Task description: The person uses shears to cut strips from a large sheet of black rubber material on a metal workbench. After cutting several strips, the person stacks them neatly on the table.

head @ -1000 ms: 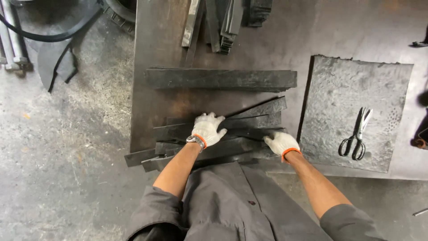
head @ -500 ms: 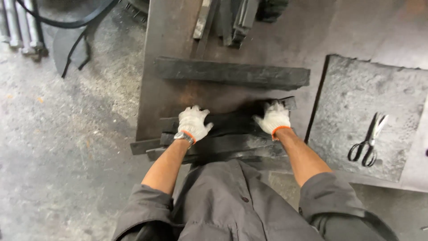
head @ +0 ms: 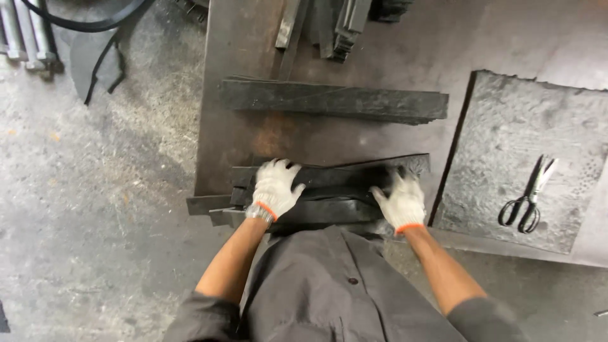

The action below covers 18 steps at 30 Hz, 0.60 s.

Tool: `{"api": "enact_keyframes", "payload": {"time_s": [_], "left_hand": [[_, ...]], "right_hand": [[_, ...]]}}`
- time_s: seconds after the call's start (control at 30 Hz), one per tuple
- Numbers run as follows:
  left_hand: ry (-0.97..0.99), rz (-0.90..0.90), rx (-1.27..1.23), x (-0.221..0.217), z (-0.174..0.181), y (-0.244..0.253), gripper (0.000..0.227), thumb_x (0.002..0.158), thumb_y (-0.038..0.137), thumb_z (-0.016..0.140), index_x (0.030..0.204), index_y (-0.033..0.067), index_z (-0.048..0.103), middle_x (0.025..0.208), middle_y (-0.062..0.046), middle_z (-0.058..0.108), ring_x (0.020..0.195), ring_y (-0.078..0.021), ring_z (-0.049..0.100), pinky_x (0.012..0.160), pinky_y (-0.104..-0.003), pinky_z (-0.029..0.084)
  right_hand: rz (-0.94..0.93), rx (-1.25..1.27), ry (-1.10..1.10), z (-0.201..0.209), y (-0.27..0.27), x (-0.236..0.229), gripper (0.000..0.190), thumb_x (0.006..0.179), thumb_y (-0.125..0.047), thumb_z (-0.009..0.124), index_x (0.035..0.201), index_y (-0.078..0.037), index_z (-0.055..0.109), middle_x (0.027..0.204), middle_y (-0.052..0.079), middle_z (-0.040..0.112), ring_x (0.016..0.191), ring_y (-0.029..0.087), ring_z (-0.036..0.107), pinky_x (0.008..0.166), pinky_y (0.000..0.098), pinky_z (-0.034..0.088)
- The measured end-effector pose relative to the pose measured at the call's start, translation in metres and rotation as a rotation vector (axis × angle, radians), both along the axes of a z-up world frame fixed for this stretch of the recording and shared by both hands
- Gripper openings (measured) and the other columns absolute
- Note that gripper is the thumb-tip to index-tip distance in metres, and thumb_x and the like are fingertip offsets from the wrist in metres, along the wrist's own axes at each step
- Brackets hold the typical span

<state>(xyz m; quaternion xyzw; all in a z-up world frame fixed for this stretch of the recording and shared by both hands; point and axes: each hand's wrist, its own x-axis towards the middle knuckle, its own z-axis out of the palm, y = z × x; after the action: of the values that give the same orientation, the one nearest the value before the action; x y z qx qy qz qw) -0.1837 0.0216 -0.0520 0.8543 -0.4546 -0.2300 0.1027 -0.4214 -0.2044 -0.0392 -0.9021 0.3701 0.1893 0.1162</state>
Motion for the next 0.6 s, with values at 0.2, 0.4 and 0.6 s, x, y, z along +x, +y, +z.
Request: {"api": "enact_keyframes", "payload": {"time_s": [0.2,0.4,0.6], "left_hand": [[-0.016,0.365,0.118,0.013,0.039,0.035,0.050,0.082,0.049,0.073,0.116,0.0131,0.073,0.116,-0.020,0.067,0.110,-0.0390,0.063,0.095,-0.053,0.049],[0.265,0.592,0.013,0.019,0.015,0.050,0.040,0.082,0.034,0.074,0.116,0.0134,0.075,0.110,-0.019,0.073,0.103,-0.0370,0.069,0.091,-0.044,0.054],[0.394,0.584,-0.121,0.028,0.071,0.040,0.037,0.081,0.023,0.075,0.116,0.0091,0.073,0.112,-0.012,0.075,0.104,-0.0289,0.070,0.091,-0.039,0.053]], "right_hand": [[-0.270,0.091,0.145,0.014,0.003,-0.026,0.066,0.090,-0.055,0.065,0.137,-0.009,0.063,0.128,0.026,0.063,0.119,0.042,0.060,0.101,0.0498,0.048],[-0.111,0.202,0.453,-0.002,-0.037,-0.036,0.087,0.087,-0.072,0.066,0.130,0.003,0.063,0.127,0.026,0.065,0.118,0.038,0.063,0.101,0.0455,0.052],[-0.150,0.477,0.611,0.068,-0.070,0.021,0.073,0.086,-0.059,0.070,0.135,-0.005,0.061,0.118,0.020,0.073,0.099,0.036,0.072,0.091,0.0465,0.058]]}}
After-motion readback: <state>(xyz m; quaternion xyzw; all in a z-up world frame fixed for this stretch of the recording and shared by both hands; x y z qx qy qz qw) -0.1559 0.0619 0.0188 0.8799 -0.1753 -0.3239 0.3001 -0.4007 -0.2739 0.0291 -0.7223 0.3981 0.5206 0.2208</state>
